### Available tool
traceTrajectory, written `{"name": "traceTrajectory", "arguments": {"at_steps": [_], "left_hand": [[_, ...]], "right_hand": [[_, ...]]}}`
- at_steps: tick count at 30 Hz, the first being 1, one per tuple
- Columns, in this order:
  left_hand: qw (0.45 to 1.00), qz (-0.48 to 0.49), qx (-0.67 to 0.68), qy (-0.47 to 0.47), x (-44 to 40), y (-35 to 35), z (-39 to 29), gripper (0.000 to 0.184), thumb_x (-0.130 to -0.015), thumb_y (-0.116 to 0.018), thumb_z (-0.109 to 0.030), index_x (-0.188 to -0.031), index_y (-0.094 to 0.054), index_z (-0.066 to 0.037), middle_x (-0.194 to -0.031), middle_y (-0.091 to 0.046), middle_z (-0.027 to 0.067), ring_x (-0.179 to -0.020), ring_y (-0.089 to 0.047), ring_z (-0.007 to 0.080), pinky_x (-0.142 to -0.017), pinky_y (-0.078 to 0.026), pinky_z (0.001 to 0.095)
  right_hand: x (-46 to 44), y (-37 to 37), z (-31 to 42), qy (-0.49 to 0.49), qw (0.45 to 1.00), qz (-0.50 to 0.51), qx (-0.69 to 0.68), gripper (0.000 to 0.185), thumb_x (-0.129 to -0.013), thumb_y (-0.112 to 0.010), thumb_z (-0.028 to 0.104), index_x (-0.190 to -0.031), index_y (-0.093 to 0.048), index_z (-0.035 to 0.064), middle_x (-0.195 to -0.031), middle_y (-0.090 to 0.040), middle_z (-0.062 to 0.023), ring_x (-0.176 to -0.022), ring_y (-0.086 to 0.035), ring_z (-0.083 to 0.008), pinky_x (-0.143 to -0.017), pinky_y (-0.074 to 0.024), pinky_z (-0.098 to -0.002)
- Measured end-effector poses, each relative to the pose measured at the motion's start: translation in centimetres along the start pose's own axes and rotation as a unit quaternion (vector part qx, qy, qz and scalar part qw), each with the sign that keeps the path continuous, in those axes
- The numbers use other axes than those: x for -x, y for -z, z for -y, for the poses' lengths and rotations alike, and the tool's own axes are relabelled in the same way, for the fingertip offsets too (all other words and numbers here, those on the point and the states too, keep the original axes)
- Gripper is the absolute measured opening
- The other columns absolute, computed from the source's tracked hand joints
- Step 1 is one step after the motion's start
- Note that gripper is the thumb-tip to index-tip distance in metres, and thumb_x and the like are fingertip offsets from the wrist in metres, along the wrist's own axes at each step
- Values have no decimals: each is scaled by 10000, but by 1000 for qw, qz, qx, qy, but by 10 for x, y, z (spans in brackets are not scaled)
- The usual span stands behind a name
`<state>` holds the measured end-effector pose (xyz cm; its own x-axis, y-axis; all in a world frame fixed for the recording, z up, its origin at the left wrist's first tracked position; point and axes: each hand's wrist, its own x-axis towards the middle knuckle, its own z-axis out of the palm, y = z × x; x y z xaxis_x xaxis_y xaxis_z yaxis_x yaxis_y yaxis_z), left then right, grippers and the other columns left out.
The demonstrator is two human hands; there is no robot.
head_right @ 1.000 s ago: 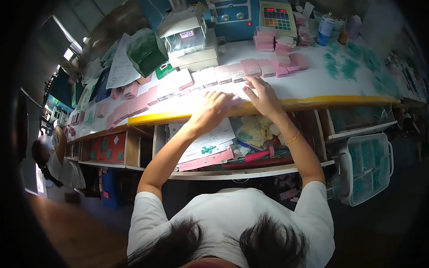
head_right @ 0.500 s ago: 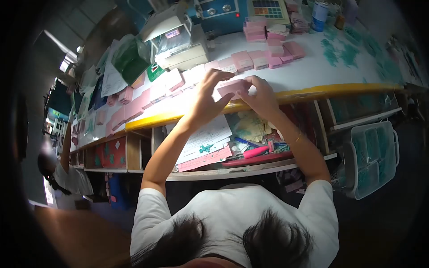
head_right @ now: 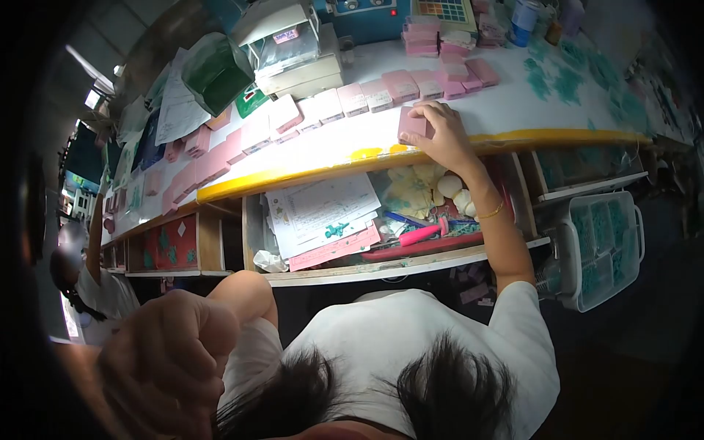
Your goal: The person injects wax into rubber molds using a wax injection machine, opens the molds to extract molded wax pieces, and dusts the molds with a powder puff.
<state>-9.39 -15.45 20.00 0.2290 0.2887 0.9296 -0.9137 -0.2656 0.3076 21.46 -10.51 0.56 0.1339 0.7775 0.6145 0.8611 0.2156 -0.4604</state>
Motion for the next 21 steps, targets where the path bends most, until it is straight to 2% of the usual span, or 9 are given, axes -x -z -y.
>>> {"name": "traceTrajectory", "arguments": {"at_steps": [3, 7, 9, 10, 11, 14, 17, 18, 21], "left_hand": [[995, 86, -32, -27, 2, 10, -3, 267, -774, -666, -55, -947, -650, -258, -829, -537, -36, -499, -425, 106, -489, -289, 256], [995, 88, -18, -39, 1, 19, -12, 234, -766, -649, -28, -911, -645, -211, -832, -549, -46, -474, -415, 101, -478, -269, 250], [969, 237, -54, 39, 0, 42, -19, 213, -804, -618, -77, -994, -626, -172, -958, -587, 3, -600, -525, 121, -558, -370, 265], [954, 291, 68, -8, -1, 61, 5, 128, -750, -690, -107, -807, -630, -9, -755, -626, 121, -585, -610, 232, -515, -471, 315], [863, 415, 43, 284, -19, 74, 5, 219, -743, -717, -176, -860, -638, -7, -790, -638, 94, -623, -615, 207, -536, -475, 312], [844, 259, -149, 445, 16, 122, 82, 358, -803, -660, -292, -1048, -618, -34, -855, -643, 36, -716, -592, 119, -642, -473, 260], [829, -136, -43, 541, 50, 211, 172, 421, -905, -496, -412, -1088, -572, -40, -958, -642, 60, -741, -612, 128, -663, -475, 240], [798, -277, -57, 532, 46, 234, 185, 407, -904, -499, -400, -1040, -577, -24, -902, -659, 98, -690, -627, 164, -607, -484, 249], [813, -368, -143, 428, 33, 254, 184, 311, -905, -517, -320, -932, -572, -15, -847, -656, 146, -667, -632, 190, -597, -499, 267]], "right_hand": [[-1, 6, 1, 25, 999, 38, -9, 409, -688, -747, 255, -992, -566, 51, -1070, -570, -100, -1065, -508, -280, -918, -370, -369], [-5, 8, 7, 0, 998, 57, 1, 414, -662, -764, 232, -968, -553, 48, -1055, -558, -114, -1063, -501, -301, -913, -378, -390], [-5, 9, 11, -23, 997, 71, 9, 435, -655, -769, 233, -975, -535, 54, -1049, -541, -126, -1066, -485, -316, -923, -366, -400], [-5, 9, 13, -28, 996, 79, 14, 444, -652, -770, 235, -979, -531, 55, -1056, -536, -125, -1073, -477, -312, -927, -361, -399], [-5, 10, 15, -35, 995, 87, 19, 452, -649, -771, 237, -983, -527, 55, -1062, -531, -124, -1079, -470, -309, -931, -357, -398], [-5, 17, 8, -9, 993, 118, -17, 466, -640, -768, 228, -998, -525, 55, -1061, -527, -115, -1084, -461, -299, -933, -355, -391], [-2, 13, 0, 2, 993, 114, -29, 471, -626, -763, 221, -1004, -531, 62, -1019, -539, -106, -1042, -470, -299, -922, -358, -397], [-2, 12, 3, -4, 994, 107, -23, 471, -622, -763, 225, -1001, -533, 64, -1009, -542, -105, -1029, -472, -301, -916, -360, -399], [0, 8, 5, 21, 997, 75, 11, 469, -620, -763, 223, -996, -534, 61, -997, -544, -103, -982, -474, -303, -892, -367, -397]]}}
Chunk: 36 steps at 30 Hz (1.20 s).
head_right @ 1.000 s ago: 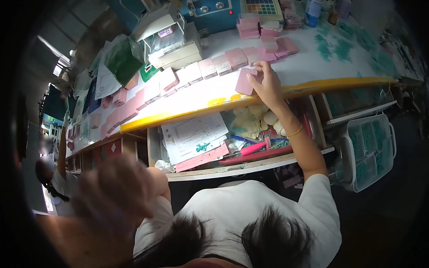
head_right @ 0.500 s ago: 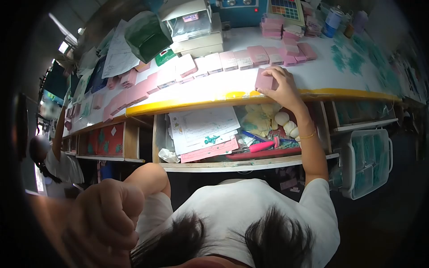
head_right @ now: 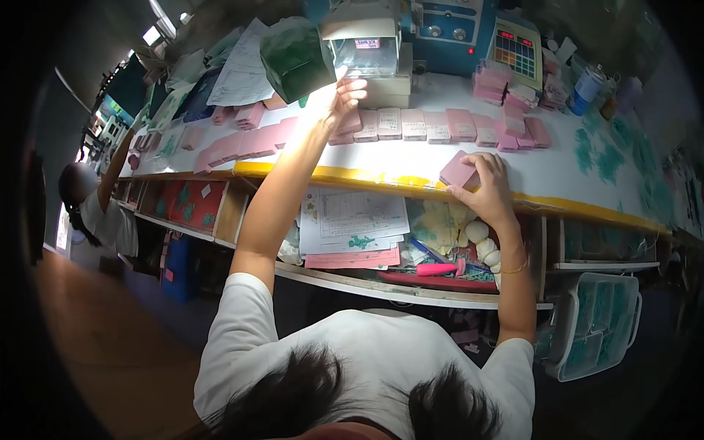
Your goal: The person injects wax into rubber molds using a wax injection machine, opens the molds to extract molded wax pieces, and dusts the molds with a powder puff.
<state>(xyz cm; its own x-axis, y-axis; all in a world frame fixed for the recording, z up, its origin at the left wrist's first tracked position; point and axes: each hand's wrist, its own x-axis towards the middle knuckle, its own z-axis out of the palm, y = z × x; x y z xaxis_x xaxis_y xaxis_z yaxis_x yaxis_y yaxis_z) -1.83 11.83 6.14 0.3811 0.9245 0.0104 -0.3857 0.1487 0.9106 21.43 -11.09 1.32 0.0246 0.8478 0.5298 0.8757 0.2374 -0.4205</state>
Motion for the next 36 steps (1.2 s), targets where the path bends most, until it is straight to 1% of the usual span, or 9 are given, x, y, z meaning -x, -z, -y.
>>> {"name": "traceTrajectory", "arguments": {"at_steps": [6, 8, 11, 14, 18, 23, 27, 32, 36], "left_hand": [[978, 176, 92, -60, 41, 21, 1, 215, -902, -492, -194, -964, -571, -3, -822, -629, 104, -769, -586, 176, -700, -469, 271], [924, 328, 184, 64, 58, 38, 5, 275, -914, -493, -225, -969, -586, 28, -873, -613, 113, -749, -587, 171, -753, -469, 309], [926, 365, -10, 92, 96, 34, -1, 303, -881, -511, -275, -848, -589, 16, -738, -586, 92, -699, -571, 177, -782, -441, 319], [909, 324, 116, 234, 109, 21, 2, 341, -878, -488, -288, -893, -551, 47, -710, -579, 88, -674, -559, 167, -760, -425, 275], [939, 247, 86, 223, 121, 14, 31, 380, -892, -463, -288, -962, -566, 71, -675, -583, 71, -588, -549, 158, -623, -442, 240], [905, 352, 39, 235, 169, 24, 47, 387, -861, -516, -228, -1042, -566, 111, -681, -610, 110, -586, -593, 149, -516, -490, 242], [881, 382, -80, 268, 196, 20, 53, 429, -850, -543, -206, -1221, -511, 8, -872, -644, 89, -673, -588, 128, -662, -478, 237], [876, 366, -249, 191, 186, 27, 69, 435, -850, -465, 39, -1266, -504, -81, -969, -638, 90, -722, -562, 119, -716, -470, 273], [883, 347, -285, 139, 180, 29, 75, 407, -844, -476, 38, -1220, -557, -94, -936, -632, 82, -705, -547, 114, -707, -467, 281]], "right_hand": [[-1, 0, 1, 18, 1000, -14, 15, 450, -628, -755, 219, -979, -528, 51, -975, -537, -107, -937, -472, -304, -871, -375, -399], [1, -1, 3, 15, 1000, -14, 17, 437, -635, -747, 219, -972, -527, 49, -967, -534, -108, -932, -472, -304, -866, -378, -399], [-1, -3, 7, 12, 999, -23, 48, 403, -659, -718, 230, -963, -527, 47, -960, -533, -109, -925, -473, -301, -854, -386, -397], [0, -3, 9, 16, 998, -14, 62, 395, -677, -690, 203, -992, -516, 39, -999, -531, -114, -974, -472, -302, -878, -378, -391], [1, 6, 14, 24, 995, 8, 99, 398, -689, -687, 210, -1004, -516, 38, -1024, -540, -117, -994, -478, -311, -889, -371, -400], [2, 1, 18, -22, 998, -14, 53, 420, -690, -690, 220, -1013, -490, 41, -1062, -526, -139, -1033, -470, -323, -918, -357, -416], [-2, -8, 54, 149, 985, -81, -29, 471, -654, -679, 254, -1036, -474, 71, -1130, -478, -157, -1136, -433, -336, -1077, -213, -511], [9, -31, 62, 232, 969, -88, 6, 457, -606, -745, 162, -977, -480, 140, -1156, -443, -146, -1116, -453, -339, -997, -332, -571], [13, -29, 59, 291, 947, -137, 18, 470, -579, -777, 134, -932, -468, 164, -1118, -436, -133, -1068, -492, -339, -960, -385, -560]]}}
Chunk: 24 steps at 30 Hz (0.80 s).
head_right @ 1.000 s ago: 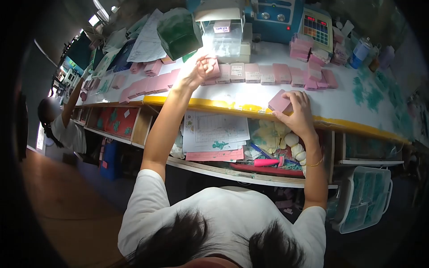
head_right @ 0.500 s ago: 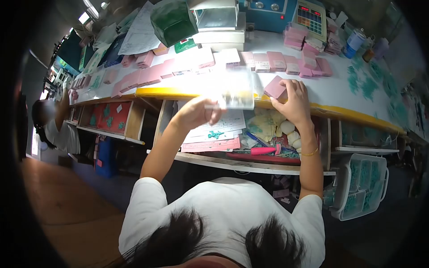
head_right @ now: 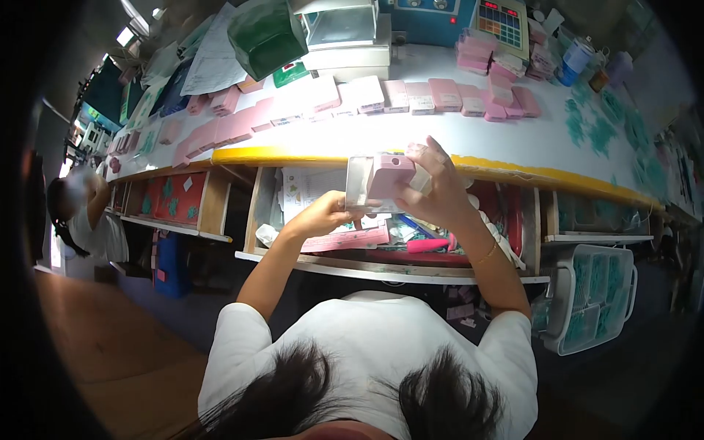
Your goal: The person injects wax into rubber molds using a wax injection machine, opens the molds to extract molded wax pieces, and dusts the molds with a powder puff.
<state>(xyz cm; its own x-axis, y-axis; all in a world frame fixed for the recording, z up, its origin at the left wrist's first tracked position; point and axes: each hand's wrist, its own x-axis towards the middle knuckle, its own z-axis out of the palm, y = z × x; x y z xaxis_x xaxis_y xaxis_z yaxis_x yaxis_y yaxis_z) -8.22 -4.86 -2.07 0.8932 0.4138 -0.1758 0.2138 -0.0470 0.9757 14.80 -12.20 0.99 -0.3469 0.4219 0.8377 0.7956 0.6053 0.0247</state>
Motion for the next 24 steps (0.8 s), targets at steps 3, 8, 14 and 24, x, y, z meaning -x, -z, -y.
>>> {"name": "traceTrajectory", "arguments": {"at_steps": [3, 8, 14, 24], "left_hand": [[999, 40, 25, 14, 1, -2, -6, 397, -843, -503, 21, -1227, -544, -73, -935, -644, 93, -704, -572, 115, -717, -466, 274], [957, 122, 260, 35, 5, -5, -14, 404, -817, -586, -193, -1109, -542, 83, -844, -656, 185, -642, -631, 185, -623, -504, 274], [918, 68, 386, -66, -8, 30, -58, 333, -828, -535, -159, -1026, -567, 106, -792, -650, 212, -539, -617, 188, -517, -512, 254], [895, 87, 341, -273, -32, 131, -73, 312, -889, -505, -252, -1056, -604, -8, -975, -590, 281, -716, -585, 274, -712, -478, 369]], "right_hand": [[0, 2, -4, 25, 1000, 8, -7, 538, -586, -794, 171, -1006, -460, 165, -1183, -400, -165, -1094, -460, -369, -951, -390, -547], [-9, 13, -14, -214, 956, 173, -105, 527, -723, -693, 402, -1118, -499, 113, -1142, -483, -164, -1077, -505, -337, -869, -451, -396], [20, 17, -50, -319, 936, 140, -58, 550, -921, -382, 451, -1236, -469, 9, -1212, -469, -194, -1091, -466, -374, -946, -359, -407], [18, 13, -48, -216, 952, 182, 113, 356, -801, -579, 204, -1113, -547, 36, -1141, -502, -139, -1047, -466, -320, -910, -377, -420]]}}
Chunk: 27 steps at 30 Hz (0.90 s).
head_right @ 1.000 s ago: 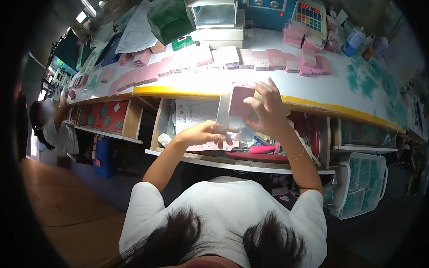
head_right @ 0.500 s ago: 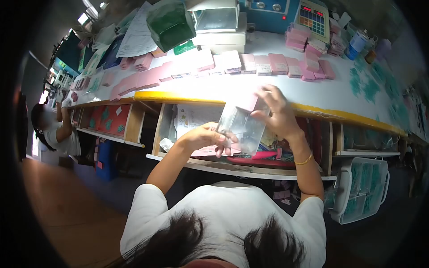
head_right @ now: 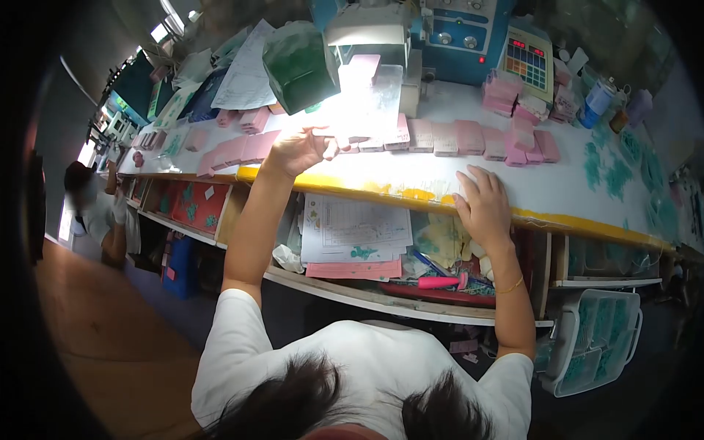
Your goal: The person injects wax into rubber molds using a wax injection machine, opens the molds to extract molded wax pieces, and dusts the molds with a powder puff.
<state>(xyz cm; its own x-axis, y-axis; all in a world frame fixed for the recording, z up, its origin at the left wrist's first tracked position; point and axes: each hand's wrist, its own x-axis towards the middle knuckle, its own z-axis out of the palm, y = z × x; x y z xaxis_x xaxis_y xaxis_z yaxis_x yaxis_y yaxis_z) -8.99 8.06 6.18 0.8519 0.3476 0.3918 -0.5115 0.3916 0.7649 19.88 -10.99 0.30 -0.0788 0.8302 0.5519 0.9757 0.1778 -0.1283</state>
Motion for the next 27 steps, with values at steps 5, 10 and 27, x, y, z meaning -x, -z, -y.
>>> {"name": "traceTrajectory", "arguments": {"at_steps": [5, 10, 27], "left_hand": [[994, -78, 65, -44, -14, 11, 2, 326, -899, -491, -139, -1146, -474, 74, -1043, -586, 266, -950, -615, 341, -808, -528, 425], [943, -333, -6, 0, -48, 13, -3, 271, -869, -549, -83, -1090, -495, 63, -985, -608, 232, -852, -643, 297, -710, -570, 358], [867, -390, -310, -17, -68, 10, 23, 322, -849, -601, -331, -878, -625, -11, -833, -654, 91, -712, -626, 169, -660, -481, 264]], "right_hand": [[1, -1, -2, 9, 1000, 0, -4, 355, -797, -583, 204, -1109, -555, 37, -1132, -508, -133, -1042, -470, -312, -915, -376, -419], [-1, 1, -1, 9, 1000, 0, 9, 356, -794, -587, 201, -1111, -558, 41, -1130, -510, -131, -1050, -472, -308, -922, -376, -415], [2, -5, 1, -1, 1000, -3, 27, 321, -807, -531, 143, -1109, -565, 39, -1137, -530, -119, -1057, -495, -304, -893, -398, -405]]}}
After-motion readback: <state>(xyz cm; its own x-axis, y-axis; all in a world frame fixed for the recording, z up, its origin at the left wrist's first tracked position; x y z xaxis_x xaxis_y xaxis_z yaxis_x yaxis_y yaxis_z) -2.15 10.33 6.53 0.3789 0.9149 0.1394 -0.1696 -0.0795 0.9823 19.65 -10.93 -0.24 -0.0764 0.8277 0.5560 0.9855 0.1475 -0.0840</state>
